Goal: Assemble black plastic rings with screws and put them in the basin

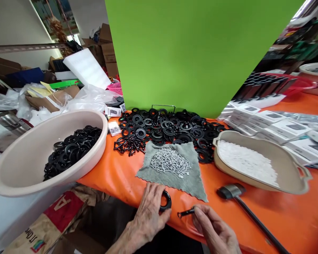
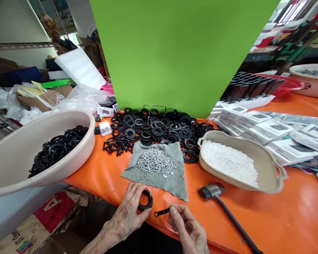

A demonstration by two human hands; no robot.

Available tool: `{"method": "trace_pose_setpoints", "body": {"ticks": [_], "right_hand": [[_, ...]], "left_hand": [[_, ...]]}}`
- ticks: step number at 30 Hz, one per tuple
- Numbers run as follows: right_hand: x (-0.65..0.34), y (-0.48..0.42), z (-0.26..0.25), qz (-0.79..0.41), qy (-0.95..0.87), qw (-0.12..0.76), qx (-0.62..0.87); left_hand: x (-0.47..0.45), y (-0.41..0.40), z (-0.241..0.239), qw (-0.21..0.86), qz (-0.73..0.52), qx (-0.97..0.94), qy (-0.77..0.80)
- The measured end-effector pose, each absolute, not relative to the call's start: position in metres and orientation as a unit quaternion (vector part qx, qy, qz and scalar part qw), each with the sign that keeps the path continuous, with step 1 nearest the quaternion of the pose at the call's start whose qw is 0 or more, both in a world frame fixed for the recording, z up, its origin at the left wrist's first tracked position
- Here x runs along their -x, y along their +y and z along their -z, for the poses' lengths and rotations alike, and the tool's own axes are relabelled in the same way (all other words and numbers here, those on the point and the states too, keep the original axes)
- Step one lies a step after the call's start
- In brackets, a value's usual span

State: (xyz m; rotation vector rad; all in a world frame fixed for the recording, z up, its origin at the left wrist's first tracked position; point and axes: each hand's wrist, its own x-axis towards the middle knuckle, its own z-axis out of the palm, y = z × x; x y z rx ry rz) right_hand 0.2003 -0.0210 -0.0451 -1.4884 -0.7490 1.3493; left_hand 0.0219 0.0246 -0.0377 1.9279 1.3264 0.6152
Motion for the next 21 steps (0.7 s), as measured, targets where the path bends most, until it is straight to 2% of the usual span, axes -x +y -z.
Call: {"method": "trace_pose_setpoints", "body": {"ticks": [12,21], "right_hand": [[-0.176,0.002,0.031,-0.523,-0.322,0.506,0.606],[-0.177,0.022,0.031,-0.475,-0.524,0.429,0.562]], "left_hand": [[-0.021,0.024,0.027,0.380,-0.266,-0.733,0.498],[-0.021,0.034,0.009,0.476,-0.289,-0.654,0.511]]}}
